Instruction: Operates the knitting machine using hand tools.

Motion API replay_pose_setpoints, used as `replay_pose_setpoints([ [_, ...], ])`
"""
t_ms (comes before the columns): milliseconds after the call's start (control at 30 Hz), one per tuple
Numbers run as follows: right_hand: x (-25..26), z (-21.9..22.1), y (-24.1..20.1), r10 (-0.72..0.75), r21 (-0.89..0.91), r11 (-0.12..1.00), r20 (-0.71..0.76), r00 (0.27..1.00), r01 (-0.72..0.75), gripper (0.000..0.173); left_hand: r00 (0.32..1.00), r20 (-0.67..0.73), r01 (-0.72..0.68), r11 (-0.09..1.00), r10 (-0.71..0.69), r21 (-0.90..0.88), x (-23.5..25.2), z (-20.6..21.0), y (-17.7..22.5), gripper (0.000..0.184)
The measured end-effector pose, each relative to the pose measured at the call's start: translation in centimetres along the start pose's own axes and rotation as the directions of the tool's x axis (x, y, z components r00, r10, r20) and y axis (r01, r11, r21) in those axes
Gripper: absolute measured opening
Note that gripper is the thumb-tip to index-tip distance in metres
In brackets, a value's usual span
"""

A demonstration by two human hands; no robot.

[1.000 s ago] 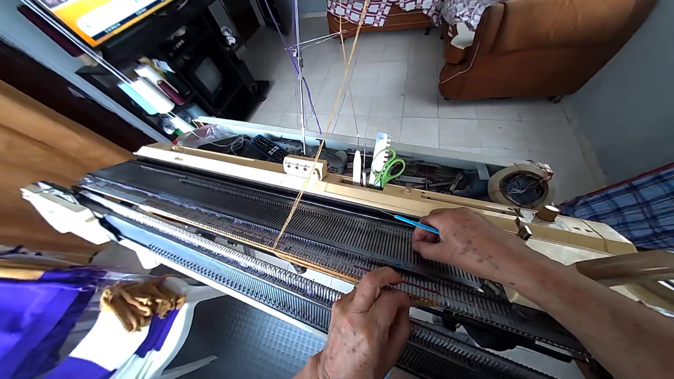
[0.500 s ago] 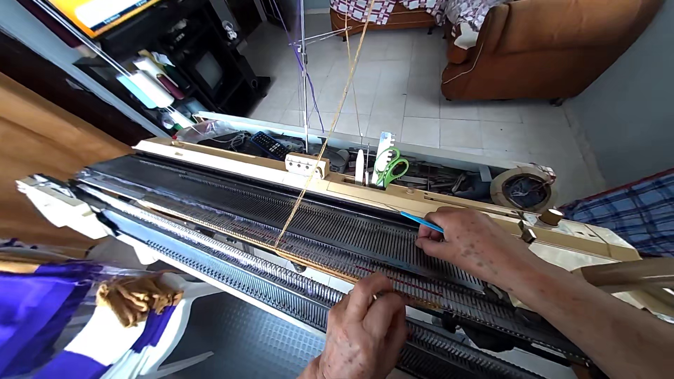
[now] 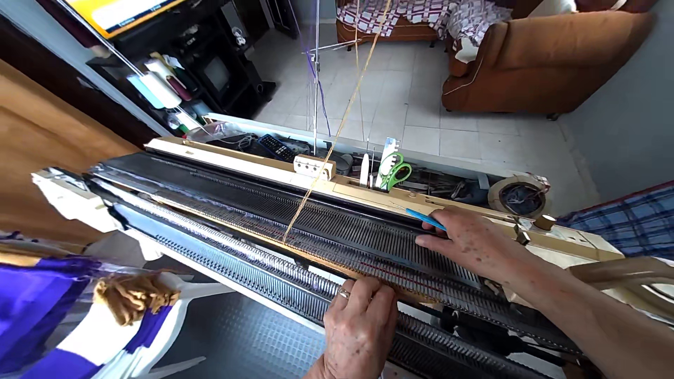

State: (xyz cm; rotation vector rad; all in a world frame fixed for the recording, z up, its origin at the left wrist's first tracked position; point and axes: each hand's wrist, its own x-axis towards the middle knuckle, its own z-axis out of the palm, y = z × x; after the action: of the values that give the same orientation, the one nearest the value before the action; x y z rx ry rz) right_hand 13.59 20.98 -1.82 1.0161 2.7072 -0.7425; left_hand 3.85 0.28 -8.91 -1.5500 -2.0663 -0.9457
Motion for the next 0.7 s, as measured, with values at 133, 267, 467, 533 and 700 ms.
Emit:
replay_pose_setpoints([
  [133, -1.2, -1.2, -1.5, -0.032, 0.122, 0.992, 0.089, 0.996, 0.021, 0.035, 0.998, 0.065, -0.007, 0.993, 0.015, -0.116, -0.2, -0.7, 0.5, 0.011],
  [267, -1.1, -1.6, -2.1, -0.008, 0.136, 0.991, 0.153, 0.988, -0.013, 0.025, 0.952, 0.278, 0.205, 0.940, -0.127, -0.274, -0.1, -2.3, 1.3, 0.019],
  [467, 0.5, -1.7, -2.4, 0.073, 0.015, 0.997, 0.200, 0.977, -0.077, 0.020, 0.891, 0.442, 0.273, 0.904, -0.109, -0.329, 0.5, -4.1, 1.2, 0.018],
  [533, 0.4, -1.4, -2.6, 0.054, -0.011, 0.999, 0.168, 0.984, -0.053, 0.020, 0.887, 0.453, 0.266, 0.900, -0.089, -0.345, 0.7, -4.4, 1.1, 0.018],
  [700, 0.0, -0.1, -1.8, -0.082, -0.069, 0.994, 0.028, 0.996, 0.083, 0.018, 0.880, 0.468, 0.274, 0.890, -0.080, -0.363, 0.7, -4.1, 1.2, 0.018],
])
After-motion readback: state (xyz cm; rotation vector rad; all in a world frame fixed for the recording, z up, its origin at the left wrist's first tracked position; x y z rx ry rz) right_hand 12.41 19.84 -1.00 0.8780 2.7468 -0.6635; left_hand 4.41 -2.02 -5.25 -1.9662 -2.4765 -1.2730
